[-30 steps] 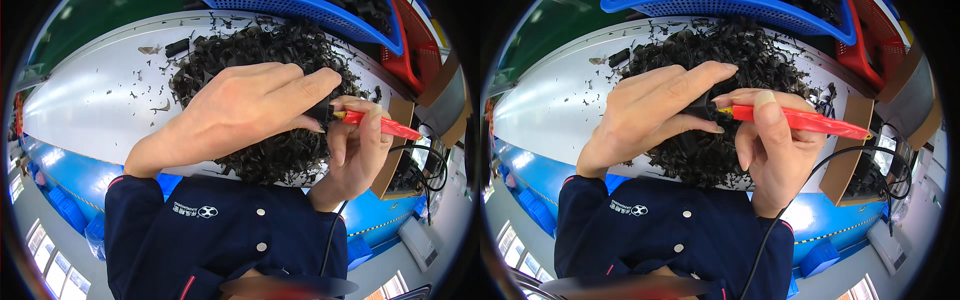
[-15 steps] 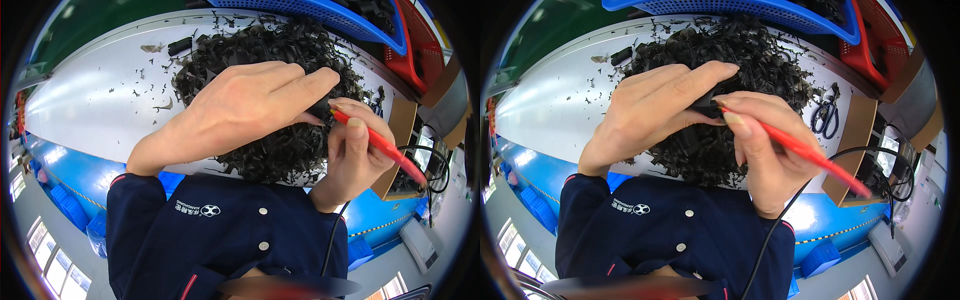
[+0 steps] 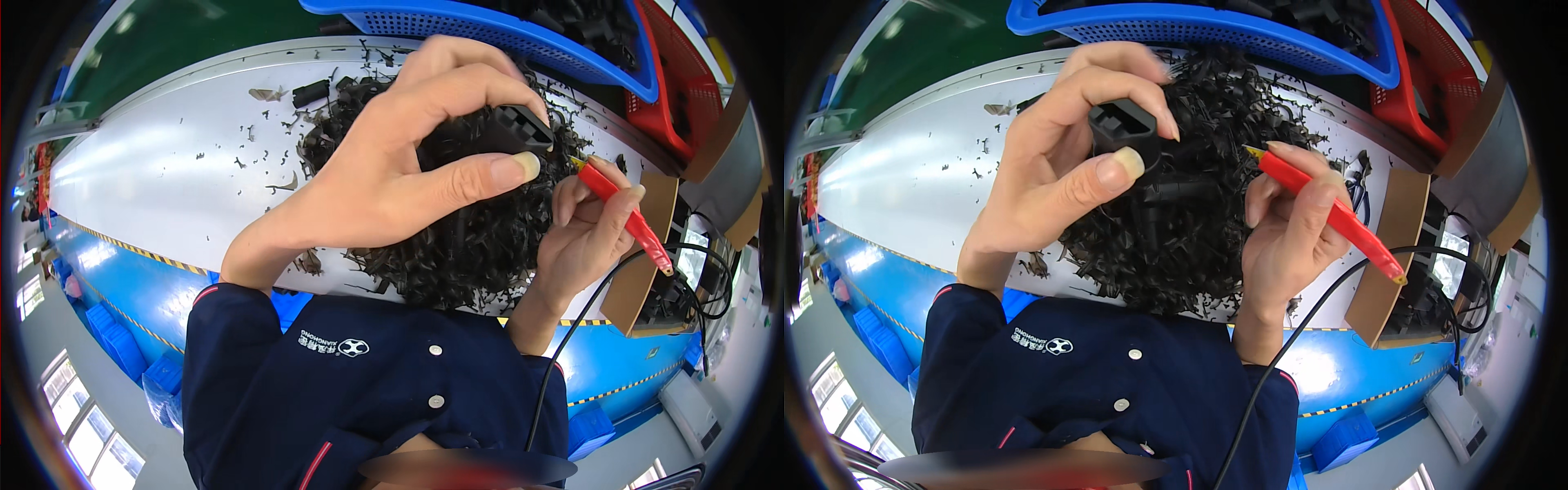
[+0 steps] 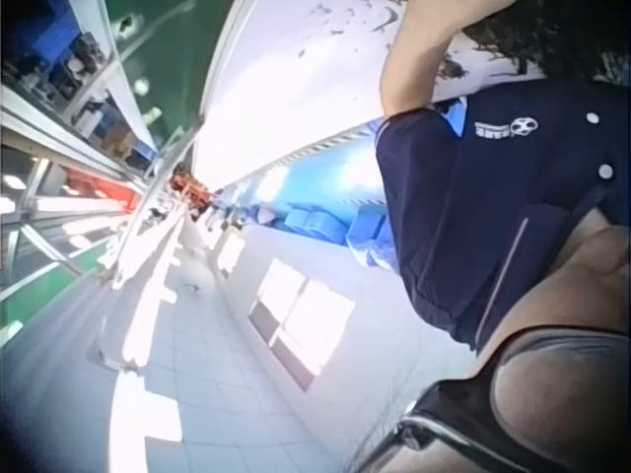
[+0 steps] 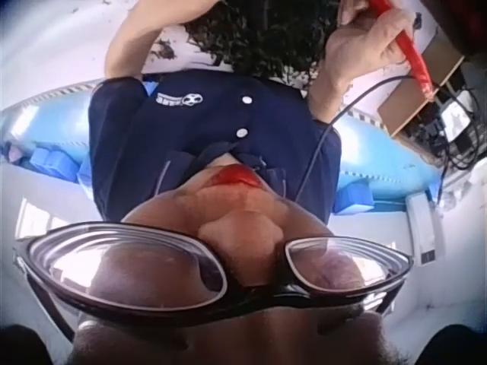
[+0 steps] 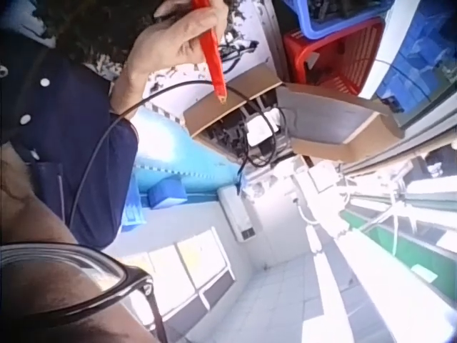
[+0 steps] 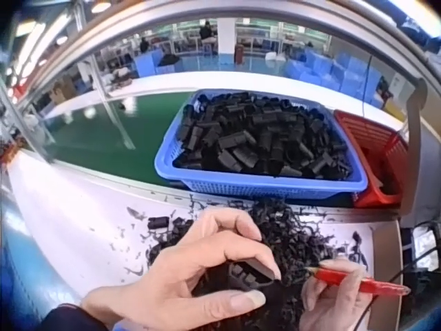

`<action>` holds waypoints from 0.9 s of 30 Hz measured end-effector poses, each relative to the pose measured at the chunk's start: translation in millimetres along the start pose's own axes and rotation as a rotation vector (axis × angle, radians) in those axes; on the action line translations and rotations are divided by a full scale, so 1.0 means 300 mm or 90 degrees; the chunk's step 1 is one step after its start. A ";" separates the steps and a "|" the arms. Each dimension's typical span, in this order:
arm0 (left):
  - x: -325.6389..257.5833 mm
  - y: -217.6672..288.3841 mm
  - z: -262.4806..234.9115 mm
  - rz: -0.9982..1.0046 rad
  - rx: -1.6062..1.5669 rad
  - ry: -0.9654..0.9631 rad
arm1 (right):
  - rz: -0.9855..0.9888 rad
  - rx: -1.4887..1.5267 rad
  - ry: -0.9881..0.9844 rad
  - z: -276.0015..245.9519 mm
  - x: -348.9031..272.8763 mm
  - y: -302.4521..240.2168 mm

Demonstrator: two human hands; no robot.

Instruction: The person cleans and deburrs black plastic components using a red handheld deburring tool.

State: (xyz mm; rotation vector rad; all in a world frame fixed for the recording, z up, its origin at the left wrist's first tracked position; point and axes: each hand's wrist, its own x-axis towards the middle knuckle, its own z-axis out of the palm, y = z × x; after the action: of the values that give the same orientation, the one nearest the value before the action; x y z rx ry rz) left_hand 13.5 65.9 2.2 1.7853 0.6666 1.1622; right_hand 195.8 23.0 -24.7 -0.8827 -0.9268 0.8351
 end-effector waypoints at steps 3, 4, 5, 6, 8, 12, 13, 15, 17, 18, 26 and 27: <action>0.004 0.061 -0.003 -0.177 -0.256 0.017 | 0.050 0.015 -0.061 -0.002 -0.003 -0.010; 0.004 0.075 -0.001 -0.224 -0.291 0.034 | 0.022 -0.004 -0.038 0.007 -0.004 -0.009; 0.000 0.075 0.004 -0.220 -0.290 0.034 | -0.006 -0.024 -0.015 0.012 -0.007 -0.013; -0.008 0.069 0.012 -0.211 -0.315 0.061 | -0.009 -0.023 -0.016 0.012 -0.008 -0.018; -0.011 0.071 0.021 -0.199 -0.341 0.087 | -0.052 0.111 -0.094 0.005 -0.012 -0.032; -0.015 0.082 0.038 -0.156 -0.365 0.123 | -0.002 0.095 -0.219 0.003 -0.032 -0.089; -0.019 0.082 0.043 -0.145 -0.358 0.121 | -0.041 0.053 -0.226 0.015 -0.034 -0.094; -0.031 0.079 0.055 -0.153 -0.378 0.130 | -0.046 -0.035 -0.231 0.037 -0.045 -0.112; -0.038 0.080 0.061 -0.164 -0.399 0.138 | -0.058 -0.063 -0.232 0.041 -0.050 -0.113; -0.041 0.080 0.060 -0.174 -0.381 0.139 | -0.071 -0.090 -0.234 0.039 -0.052 -0.112; -0.038 0.081 0.068 -0.179 -0.342 0.154 | -0.091 -0.055 -0.218 0.031 -0.049 -0.084; -0.038 0.077 0.069 -0.184 -0.340 0.154 | -0.088 -0.055 -0.217 0.030 -0.051 -0.081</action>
State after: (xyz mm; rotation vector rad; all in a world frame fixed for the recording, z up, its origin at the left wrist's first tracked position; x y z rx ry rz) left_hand 26.8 38.0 13.9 1.0759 0.6520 1.2235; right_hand 187.1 2.2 -4.7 -0.7521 -1.3145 0.8453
